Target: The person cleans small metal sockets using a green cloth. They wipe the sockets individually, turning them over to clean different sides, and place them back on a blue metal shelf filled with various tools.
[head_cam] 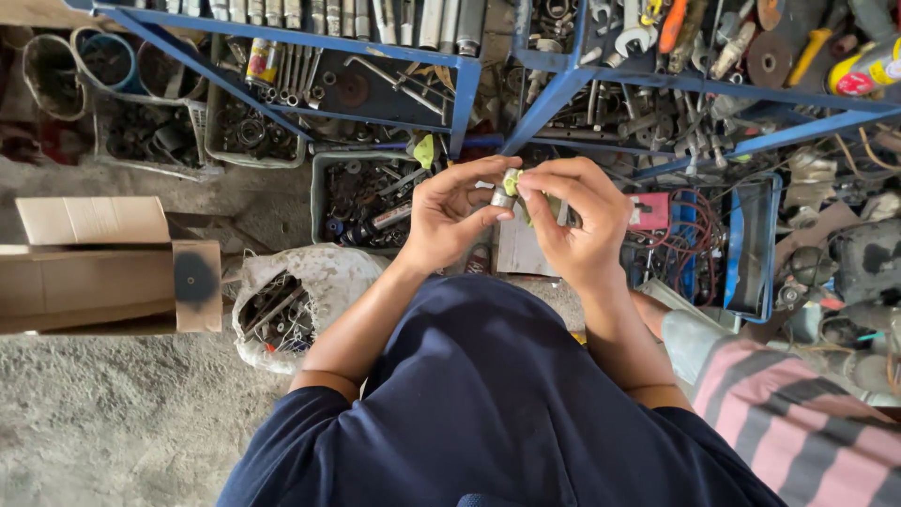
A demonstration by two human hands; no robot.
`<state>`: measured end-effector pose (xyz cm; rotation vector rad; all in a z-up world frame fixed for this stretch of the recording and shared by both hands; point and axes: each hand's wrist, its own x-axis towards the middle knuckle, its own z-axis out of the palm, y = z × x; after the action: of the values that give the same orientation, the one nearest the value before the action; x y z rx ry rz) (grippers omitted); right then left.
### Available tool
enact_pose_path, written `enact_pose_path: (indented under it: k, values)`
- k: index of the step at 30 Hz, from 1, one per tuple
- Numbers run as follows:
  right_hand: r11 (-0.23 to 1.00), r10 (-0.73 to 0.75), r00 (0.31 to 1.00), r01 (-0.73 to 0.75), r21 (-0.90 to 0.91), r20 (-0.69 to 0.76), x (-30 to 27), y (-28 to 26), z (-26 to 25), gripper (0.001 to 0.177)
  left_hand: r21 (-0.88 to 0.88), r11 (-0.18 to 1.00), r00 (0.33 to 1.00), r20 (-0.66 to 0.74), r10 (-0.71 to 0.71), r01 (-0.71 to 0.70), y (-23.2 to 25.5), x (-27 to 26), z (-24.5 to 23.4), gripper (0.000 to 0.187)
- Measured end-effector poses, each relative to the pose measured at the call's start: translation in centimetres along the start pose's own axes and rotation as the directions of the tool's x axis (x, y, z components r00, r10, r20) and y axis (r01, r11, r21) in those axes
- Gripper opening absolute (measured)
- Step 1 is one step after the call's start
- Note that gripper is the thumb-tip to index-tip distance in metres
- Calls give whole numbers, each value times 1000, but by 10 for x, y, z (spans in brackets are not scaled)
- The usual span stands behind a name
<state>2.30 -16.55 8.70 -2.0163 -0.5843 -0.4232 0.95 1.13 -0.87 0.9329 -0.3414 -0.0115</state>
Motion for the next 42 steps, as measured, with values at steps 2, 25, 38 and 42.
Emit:
enact_pose_path:
  k: [2, 25, 38, 42]
  values:
    - [1000, 1, 1000, -1, 22, 18, 0, 0, 2, 14, 4, 1000, 1000, -13, 5, -5, 2, -2, 0, 53]
    - [944, -223, 927, 127, 306, 301, 18, -34, 67, 17, 249, 944, 908, -303, 290, -218, 50, -70, -22, 50]
    - [840, -363, 837, 102, 533, 411, 14, -45, 116, 20, 370, 888, 774, -464, 431, -273, 73, -118, -21, 50]
    - [781, -368, 808, 0, 625, 460, 16, -55, 132, 20, 428, 854, 727, -480, 491, -294, 82, -133, -16, 48]
